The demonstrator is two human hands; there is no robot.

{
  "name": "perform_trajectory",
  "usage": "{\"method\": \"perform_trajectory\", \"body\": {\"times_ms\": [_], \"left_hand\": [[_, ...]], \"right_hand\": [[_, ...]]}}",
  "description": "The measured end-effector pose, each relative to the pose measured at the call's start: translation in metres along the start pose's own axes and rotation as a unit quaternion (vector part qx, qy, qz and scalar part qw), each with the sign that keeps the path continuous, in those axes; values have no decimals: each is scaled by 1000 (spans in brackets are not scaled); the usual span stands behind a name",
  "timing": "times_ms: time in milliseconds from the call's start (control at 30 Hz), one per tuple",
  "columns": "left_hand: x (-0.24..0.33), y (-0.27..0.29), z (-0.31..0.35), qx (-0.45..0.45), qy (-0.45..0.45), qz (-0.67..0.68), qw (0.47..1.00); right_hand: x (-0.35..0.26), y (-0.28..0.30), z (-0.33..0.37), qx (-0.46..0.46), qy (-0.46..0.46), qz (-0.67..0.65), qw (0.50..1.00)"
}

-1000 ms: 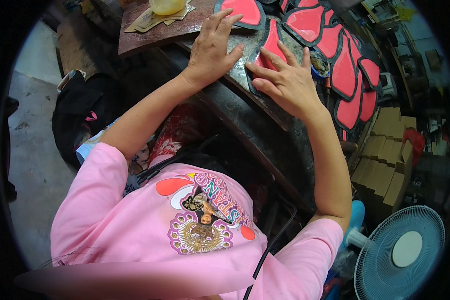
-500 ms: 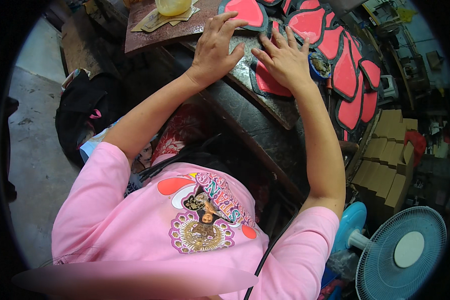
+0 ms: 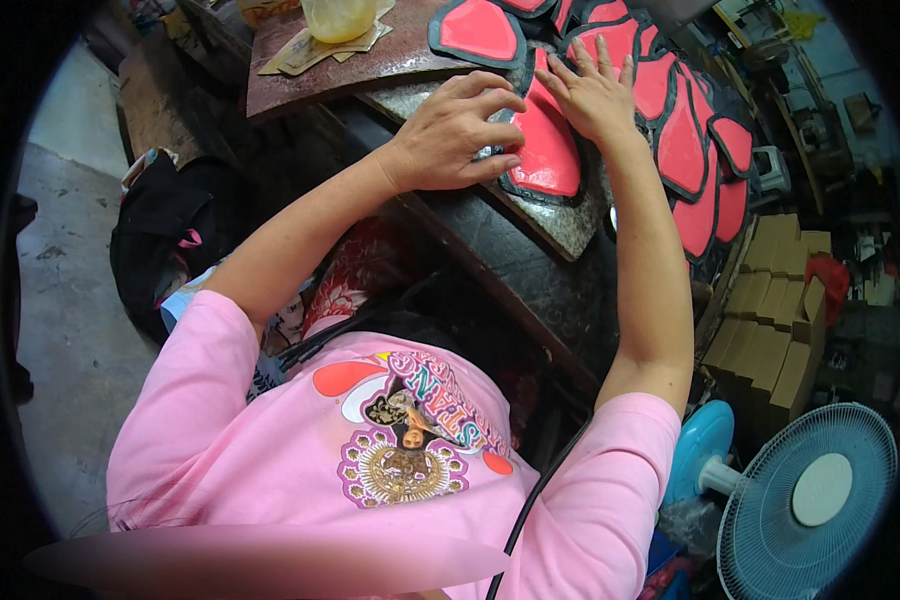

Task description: The person rubs pink shoe insoles with a small abrasive pad on a workbench. They handle the insoles one at a time, flipping them over and rubbing the surface repeatedly. The person also briefly picks up a small container and rubs their fingers together.

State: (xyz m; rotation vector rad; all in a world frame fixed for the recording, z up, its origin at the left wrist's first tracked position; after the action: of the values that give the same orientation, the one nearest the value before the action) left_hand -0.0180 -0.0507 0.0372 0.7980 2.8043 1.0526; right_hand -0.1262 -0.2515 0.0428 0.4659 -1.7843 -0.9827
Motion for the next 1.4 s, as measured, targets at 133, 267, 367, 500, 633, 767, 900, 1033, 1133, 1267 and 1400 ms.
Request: {"method": "perform_trajectory", "body": {"times_ms": [133, 267, 367, 500, 633, 767, 900, 1033, 1133, 1267, 1400], "left_hand": [[0, -3, 1, -25, -15, -7, 1000], [0, -4, 1, -17, -16, -1, 1000], [1, -5, 1, -20, -18, -2, 1000], [0, -4, -1, -13, -17, -3, 1000], [-1, -4, 0, -15, -12, -20, 1000], [-1, -6, 1, -16, -7, -31, 999], [0, -6, 1, -27, -10, -36, 999], [1, -6, 0, -40, -20, -43, 998], [2, -6, 0, -40, -18, -41, 998], [0, -7, 2, -45, -22, -42, 998], [0, -7, 2, -19, 0, -4, 1000]], "right_hand": [[-4, 13, 7, -16, 9, 44, 999], [-2, 20, 15, -23, -6, -31, 999], [-5, 18, 3, -21, -14, -12, 1000], [-6, 9, -15, -39, -6, 28, 999], [-3, 5, 8, -75, 22, 26, 997], [-5, 24, 60, -30, 21, -3, 999], [-13, 54, 109, -27, 24, 1, 999], [-21, 81, 137, 19, 27, -50, 998], [-27, 97, 153, 29, 33, -78, 996], [-38, 115, 172, 33, 57, -129, 989], [-31, 118, 160, -41, 32, -393, 918]]}}
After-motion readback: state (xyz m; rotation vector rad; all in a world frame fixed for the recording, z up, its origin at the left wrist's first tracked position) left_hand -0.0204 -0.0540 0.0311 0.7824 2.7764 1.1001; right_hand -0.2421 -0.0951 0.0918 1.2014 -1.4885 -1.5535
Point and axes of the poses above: each hand's wrist, its own z-axis away from the middle knuckle, its own y-axis out of the back of the hand, x = y × z, the point moved 4 cm from there along -z, towards the middle knuckle, and after that the axes turned 2 degrees about -z, right-handed, at the moved point
